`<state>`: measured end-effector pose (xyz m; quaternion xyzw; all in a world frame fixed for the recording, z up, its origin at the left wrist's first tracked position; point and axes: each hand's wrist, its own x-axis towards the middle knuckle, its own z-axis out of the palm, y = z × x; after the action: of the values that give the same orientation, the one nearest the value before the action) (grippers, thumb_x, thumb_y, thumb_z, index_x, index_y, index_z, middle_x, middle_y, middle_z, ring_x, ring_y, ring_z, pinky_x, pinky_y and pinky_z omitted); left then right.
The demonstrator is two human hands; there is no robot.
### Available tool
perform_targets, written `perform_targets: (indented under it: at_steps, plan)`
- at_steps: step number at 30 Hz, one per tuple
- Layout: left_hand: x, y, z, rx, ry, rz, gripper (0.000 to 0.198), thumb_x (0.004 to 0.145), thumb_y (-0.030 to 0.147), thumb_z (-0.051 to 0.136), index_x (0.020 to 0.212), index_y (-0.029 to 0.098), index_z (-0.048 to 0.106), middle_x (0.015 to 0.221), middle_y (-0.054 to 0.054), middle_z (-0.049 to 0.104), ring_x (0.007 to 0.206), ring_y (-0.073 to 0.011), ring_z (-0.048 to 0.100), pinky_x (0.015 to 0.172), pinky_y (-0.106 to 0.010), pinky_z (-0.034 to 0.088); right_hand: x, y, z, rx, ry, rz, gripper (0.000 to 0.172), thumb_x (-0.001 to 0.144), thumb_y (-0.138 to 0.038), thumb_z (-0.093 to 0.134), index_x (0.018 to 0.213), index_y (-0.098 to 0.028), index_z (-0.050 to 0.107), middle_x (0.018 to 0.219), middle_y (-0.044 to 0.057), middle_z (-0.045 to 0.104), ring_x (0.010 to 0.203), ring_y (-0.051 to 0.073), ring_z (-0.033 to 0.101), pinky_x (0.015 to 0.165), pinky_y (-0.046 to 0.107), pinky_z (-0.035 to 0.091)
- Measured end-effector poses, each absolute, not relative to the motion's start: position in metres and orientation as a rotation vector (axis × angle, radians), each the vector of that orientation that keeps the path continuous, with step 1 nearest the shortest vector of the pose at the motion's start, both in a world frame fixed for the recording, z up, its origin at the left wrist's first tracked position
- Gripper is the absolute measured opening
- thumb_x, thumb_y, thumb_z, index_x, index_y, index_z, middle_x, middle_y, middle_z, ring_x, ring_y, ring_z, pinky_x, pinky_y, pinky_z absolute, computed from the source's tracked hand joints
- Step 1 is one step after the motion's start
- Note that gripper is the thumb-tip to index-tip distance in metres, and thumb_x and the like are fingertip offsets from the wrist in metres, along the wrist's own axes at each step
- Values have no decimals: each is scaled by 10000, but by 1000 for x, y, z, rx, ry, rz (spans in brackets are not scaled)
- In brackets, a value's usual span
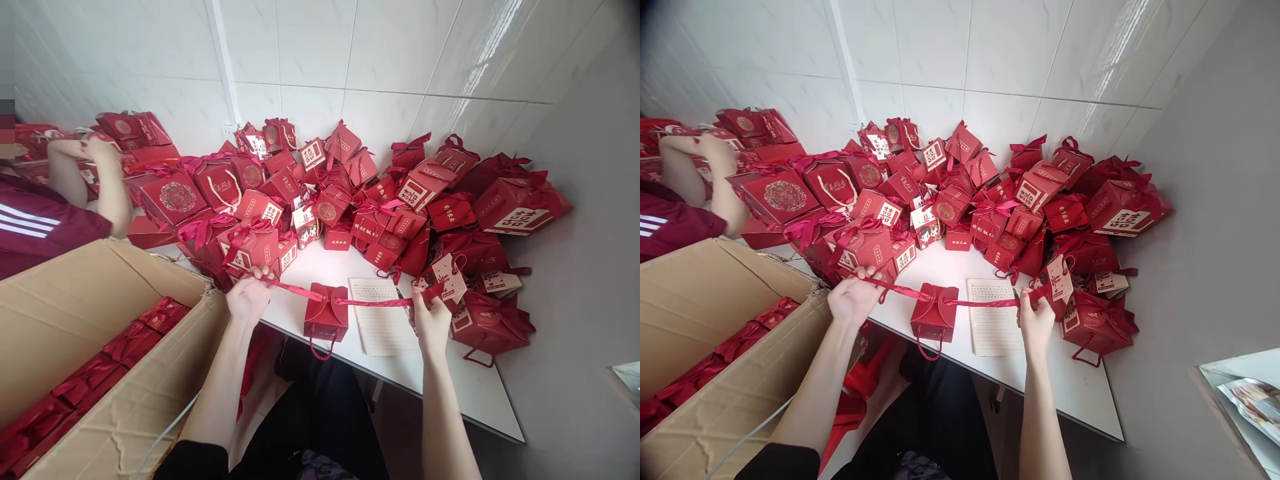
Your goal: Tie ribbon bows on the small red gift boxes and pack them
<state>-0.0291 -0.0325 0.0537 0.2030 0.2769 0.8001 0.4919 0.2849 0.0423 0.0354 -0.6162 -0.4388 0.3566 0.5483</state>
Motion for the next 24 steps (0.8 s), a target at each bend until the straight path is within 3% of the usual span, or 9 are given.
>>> perform_targets:
  at_steps: [3,6,10,13,17,24]
  plan:
    - [-32,-33,69,541,660,2002,104,575,218,578,564,163,490,711,-27,484,673,-138,479,629,-267,432,278,43,37,-1318,-1041,949,428,686,-506,646,878,-125,661,461,-63,454,334,55,351,311,190,273]
    - [-28,-29,86,588,658,2021,121,607,232,580,557,166,492,701,-31,486,683,-150,492,641,-284,438,273,41,45,-1211,-1070,926,414,733,-521,599,869,-139,683,642,1,590,365,37,360,336,195,283]
    - [-13,-15,106,713,659,1956,105,670,193,593,582,153,552,662,-30,504,629,-135,505,619,-270,439,262,43,67,-1071,-1187,848,371,748,-501,591,810,-146,678,887,85,676,524,91,504,472,231,408]
    - [0,-2,114,857,693,1863,90,695,185,618,626,127,609,655,-44,541,609,-140,528,605,-268,444,248,49,89,-907,-1209,886,278,676,-445,681,741,-178,642,745,35,659,617,130,547,533,241,424]
    - [12,11,119,977,752,1694,121,675,221,672,700,103,663,674,-55,587,625,-153,562,595,-261,450,224,56,120,-644,-1137,1082,300,574,-399,766,675,-203,563,552,-63,520,482,74,451,498,210,390]
    - [24,15,130,1050,809,1612,152,686,268,676,706,118,668,634,-30,584,573,-128,546,565,-246,432,185,57,154,-567,-1347,1161,363,577,-440,758,569,-191,493,492,-68,456,464,71,408,474,207,365]
